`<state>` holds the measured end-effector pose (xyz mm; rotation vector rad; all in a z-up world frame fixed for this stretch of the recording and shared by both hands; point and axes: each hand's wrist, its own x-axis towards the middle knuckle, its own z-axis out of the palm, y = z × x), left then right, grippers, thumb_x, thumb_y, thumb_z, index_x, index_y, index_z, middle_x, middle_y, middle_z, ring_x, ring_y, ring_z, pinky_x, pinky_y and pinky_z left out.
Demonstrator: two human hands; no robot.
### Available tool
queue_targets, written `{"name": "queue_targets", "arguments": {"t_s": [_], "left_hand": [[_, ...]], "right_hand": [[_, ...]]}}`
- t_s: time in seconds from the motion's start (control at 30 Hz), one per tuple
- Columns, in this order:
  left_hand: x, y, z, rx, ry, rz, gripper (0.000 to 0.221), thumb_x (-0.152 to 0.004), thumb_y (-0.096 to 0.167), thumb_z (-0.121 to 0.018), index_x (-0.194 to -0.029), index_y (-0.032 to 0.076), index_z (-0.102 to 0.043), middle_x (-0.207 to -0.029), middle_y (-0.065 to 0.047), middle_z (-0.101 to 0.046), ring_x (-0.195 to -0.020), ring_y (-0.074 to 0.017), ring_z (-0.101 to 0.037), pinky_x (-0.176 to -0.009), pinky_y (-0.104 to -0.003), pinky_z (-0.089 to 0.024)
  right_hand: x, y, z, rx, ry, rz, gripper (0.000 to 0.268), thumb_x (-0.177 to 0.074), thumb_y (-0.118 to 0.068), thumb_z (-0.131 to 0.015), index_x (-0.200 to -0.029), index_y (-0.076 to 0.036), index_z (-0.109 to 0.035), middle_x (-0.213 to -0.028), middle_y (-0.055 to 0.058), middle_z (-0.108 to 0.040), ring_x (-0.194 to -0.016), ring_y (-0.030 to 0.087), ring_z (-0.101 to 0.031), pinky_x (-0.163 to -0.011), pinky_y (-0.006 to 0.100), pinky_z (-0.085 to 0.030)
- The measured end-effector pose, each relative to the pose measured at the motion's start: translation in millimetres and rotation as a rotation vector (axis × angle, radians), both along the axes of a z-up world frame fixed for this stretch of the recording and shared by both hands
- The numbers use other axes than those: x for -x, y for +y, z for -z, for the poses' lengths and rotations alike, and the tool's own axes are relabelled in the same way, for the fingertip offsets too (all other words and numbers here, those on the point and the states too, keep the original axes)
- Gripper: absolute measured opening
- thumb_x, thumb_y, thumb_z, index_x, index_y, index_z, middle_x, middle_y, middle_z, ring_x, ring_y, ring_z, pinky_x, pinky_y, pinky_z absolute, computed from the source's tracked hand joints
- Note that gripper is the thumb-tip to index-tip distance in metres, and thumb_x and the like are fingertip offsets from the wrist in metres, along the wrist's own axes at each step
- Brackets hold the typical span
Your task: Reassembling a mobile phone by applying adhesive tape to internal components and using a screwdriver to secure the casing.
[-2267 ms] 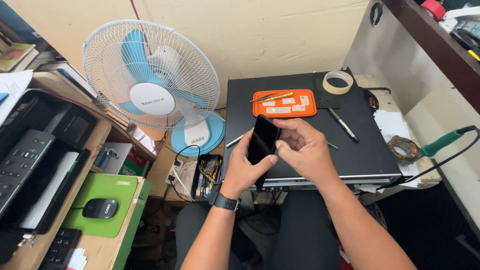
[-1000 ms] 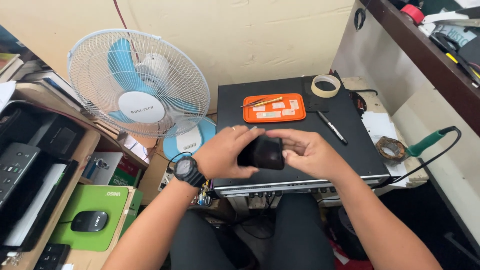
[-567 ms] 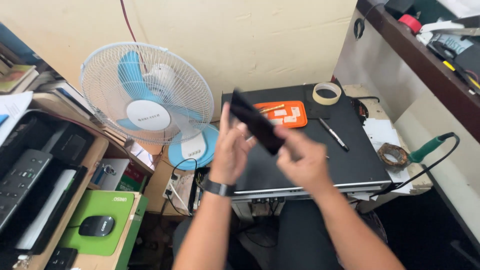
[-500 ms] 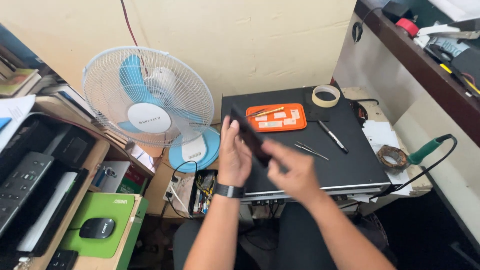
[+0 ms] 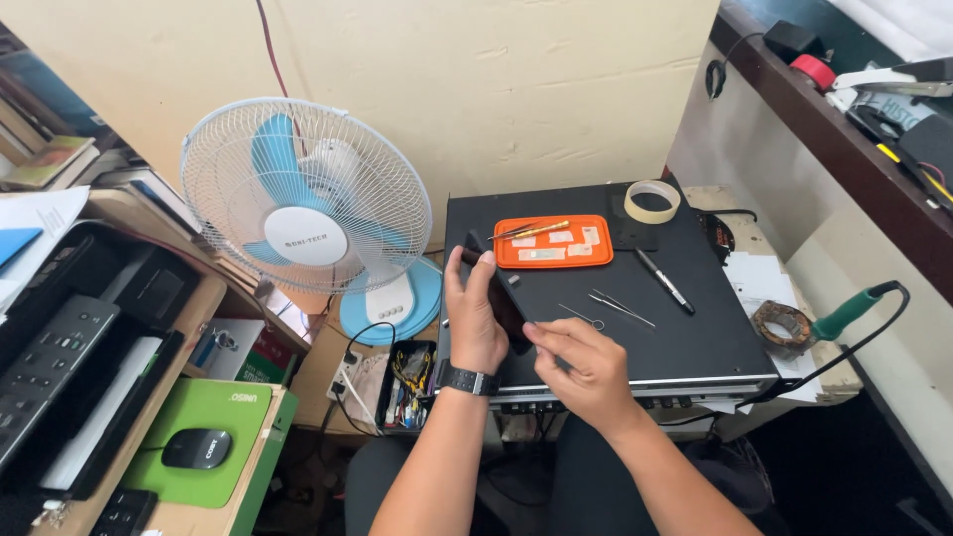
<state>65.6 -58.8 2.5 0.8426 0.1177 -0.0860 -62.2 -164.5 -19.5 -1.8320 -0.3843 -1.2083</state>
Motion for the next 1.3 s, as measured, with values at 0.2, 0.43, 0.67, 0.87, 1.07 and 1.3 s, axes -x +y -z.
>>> {"name": "queue_targets", "arguments": {"t_s": [0.2, 0.43, 0.67, 0.87, 1.07, 1.3], "left_hand": [[0.0, 8.1, 1.3, -0.091, -0.116, 0.019, 0.102, -0.098, 0.022, -0.091, -0.184, 0.013, -0.037, -0.146, -0.027, -0.062, -0.128, -0.0373, -0.070, -0.097, -0.055, -0.069], [-12.8, 17.3, 17.1, -0.283, -0.288, 0.011, 0.103, -0.096, 0.021, -0.092, -0.184, 0.012, -0.038, -0.143, -0.024, -0.064, -0.130, -0.0325, -0.067, -0.102, -0.050, -0.067], [-15.0, 26.7, 24.5, -0.516, -0.450, 0.028, 0.104, -0.093, 0.021, -0.094, -0.182, 0.012, -0.043, -0.138, -0.022, -0.074, -0.127, -0.0301, -0.071, -0.101, -0.047, -0.067], [-14.6, 30.2, 30.4, -0.516, -0.537, 0.101, 0.090, -0.100, 0.024, -0.085, -0.181, 0.013, -0.047, -0.133, -0.019, -0.077, -0.121, -0.0258, -0.074, -0.100, -0.044, -0.067], [-15.2, 27.6, 36.1, -0.482, -0.620, 0.135, 0.067, -0.115, 0.032, -0.063, -0.178, 0.013, -0.052, -0.135, -0.018, -0.076, -0.125, -0.0235, -0.069, -0.106, -0.044, -0.063], [-7.3, 32.0, 27.8, -0.653, -0.742, 0.133, 0.065, -0.110, 0.026, -0.064, -0.174, 0.015, -0.059, -0.153, -0.028, -0.074, -0.147, -0.0373, -0.067, -0.123, -0.054, -0.055]], "right_hand": [[1.9, 5.3, -4.7, -0.020, 0.045, -0.016, 0.028, -0.087, 0.011, -0.081, -0.102, -0.007, -0.096, -0.093, 0.013, -0.089, -0.073, 0.032, -0.086, -0.057, 0.036, -0.065], [2.8, 8.7, 5.2, -0.195, 0.260, -0.121, 0.018, -0.087, 0.011, -0.082, -0.095, -0.001, -0.091, -0.087, 0.020, -0.088, -0.074, 0.034, -0.089, -0.056, 0.037, -0.069], [-7.1, 5.5, 29.6, -0.374, 0.524, -0.238, 0.018, -0.087, 0.012, -0.078, -0.100, 0.005, -0.089, -0.086, 0.021, -0.088, -0.078, 0.020, -0.084, -0.061, 0.039, -0.069], [-17.4, -11.6, 20.7, -0.417, 0.829, -0.284, 0.065, -0.086, 0.006, -0.085, -0.149, 0.000, -0.070, -0.097, 0.022, -0.085, -0.084, 0.022, -0.084, -0.076, 0.037, -0.073], [-32.2, -20.9, 18.6, -0.349, 0.784, -0.199, 0.036, -0.087, 0.001, -0.088, -0.123, 0.003, -0.085, -0.092, 0.019, -0.086, -0.077, 0.015, -0.080, -0.066, 0.030, -0.068], [-47.6, -29.7, 12.9, -0.375, 0.690, -0.242, 0.082, -0.085, 0.010, -0.079, -0.164, -0.005, -0.063, -0.107, 0.019, -0.081, -0.087, 0.023, -0.083, -0.073, 0.037, -0.072]]}}
